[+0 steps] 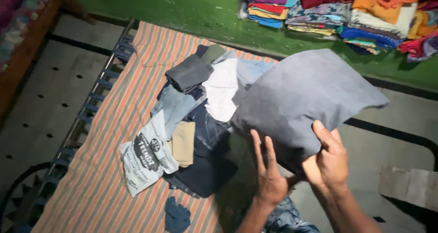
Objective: The person sorts various garments on a bed, unfolding a blue pair of trousers to flatten it and then folding a pair of beige trousers and placing them into a shelf.
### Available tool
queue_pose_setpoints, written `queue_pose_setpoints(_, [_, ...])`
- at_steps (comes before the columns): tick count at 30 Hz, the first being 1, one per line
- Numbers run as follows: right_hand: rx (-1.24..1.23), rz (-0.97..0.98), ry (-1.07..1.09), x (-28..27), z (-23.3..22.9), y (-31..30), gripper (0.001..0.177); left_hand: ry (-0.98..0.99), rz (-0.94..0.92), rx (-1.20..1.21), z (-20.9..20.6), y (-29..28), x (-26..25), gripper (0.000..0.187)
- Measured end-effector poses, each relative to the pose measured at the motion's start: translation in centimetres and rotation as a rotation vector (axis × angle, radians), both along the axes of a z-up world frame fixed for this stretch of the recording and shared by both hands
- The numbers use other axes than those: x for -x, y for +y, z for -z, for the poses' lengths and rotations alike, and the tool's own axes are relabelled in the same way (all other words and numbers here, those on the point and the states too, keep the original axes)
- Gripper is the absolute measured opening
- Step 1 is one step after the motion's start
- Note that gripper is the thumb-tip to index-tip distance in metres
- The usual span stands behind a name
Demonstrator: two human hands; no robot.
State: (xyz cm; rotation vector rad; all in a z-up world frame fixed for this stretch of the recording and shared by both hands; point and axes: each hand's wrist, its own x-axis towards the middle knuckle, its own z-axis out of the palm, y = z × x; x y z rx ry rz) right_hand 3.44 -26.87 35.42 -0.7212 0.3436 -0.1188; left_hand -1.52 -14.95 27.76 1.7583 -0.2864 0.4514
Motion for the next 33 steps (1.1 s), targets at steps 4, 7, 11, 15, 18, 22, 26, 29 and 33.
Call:
queue_pose_setpoints(4, [0.05, 0.112, -0.096, 1.5, -1.7, -2.7, 0.042, 0.005, 0.041, 0.049, 1.9, -8.0, 0.8, 0.107])
queue_pose_setpoints(7, [0.132, 0.179, -0.242, 1.5, -4.2, -4.9, 0.051, -0.001, 0.068, 0.08, 4.2, -13.6, 1.5, 0.099])
queue_pose_setpoints(11, [0.174, 0.266, -0.381, 2.3, -7.2, -7.2, 0.056, -0.088, 0.085, 0.045, 8.4, -19.7, 3.0, 0.088])
queue_pose_setpoints(15, [0.354, 0.315, -0.429, 2.2, -7.9, -11.0, 0.057, -0.274, -0.088, -0.12, 15.0, -21.5, -0.1, 0.078])
queue_pose_setpoints(18, [0.395, 0.127, -0.431, 0.4, -6.6, -15.8, 0.054, -0.344, -0.192, -0.214, 16.4, -21.0, -2.7, 0.07])
queue_pose_setpoints(22, [0.445, -0.094, -0.204, -3.7, -2.3, -22.3, 0.059, 0.468, -0.04, 0.398, 11.3, -21.8, -6.6, 0.04])
queue_pose_setpoints(26, [0.741, -0.26, -0.191, -1.3, 0.8, -26.5, 0.066, 0.784, 0.126, 1.122, 5.7, -21.8, -10.3, 0.03])
queue_pose_setpoints(29, [1.111, -0.411, -0.285, 2.7, 1.1, -29.1, 0.082, 0.881, 0.262, 1.213, 4.0, -22.8, -10.4, 0.026])
queue_pose_setpoints(33, [1.636, -0.363, -0.21, 6.5, 2.8, -30.3, 0.115, 0.897, 0.314, 1.316, 2.7, -24.3, -11.0, 0.029])
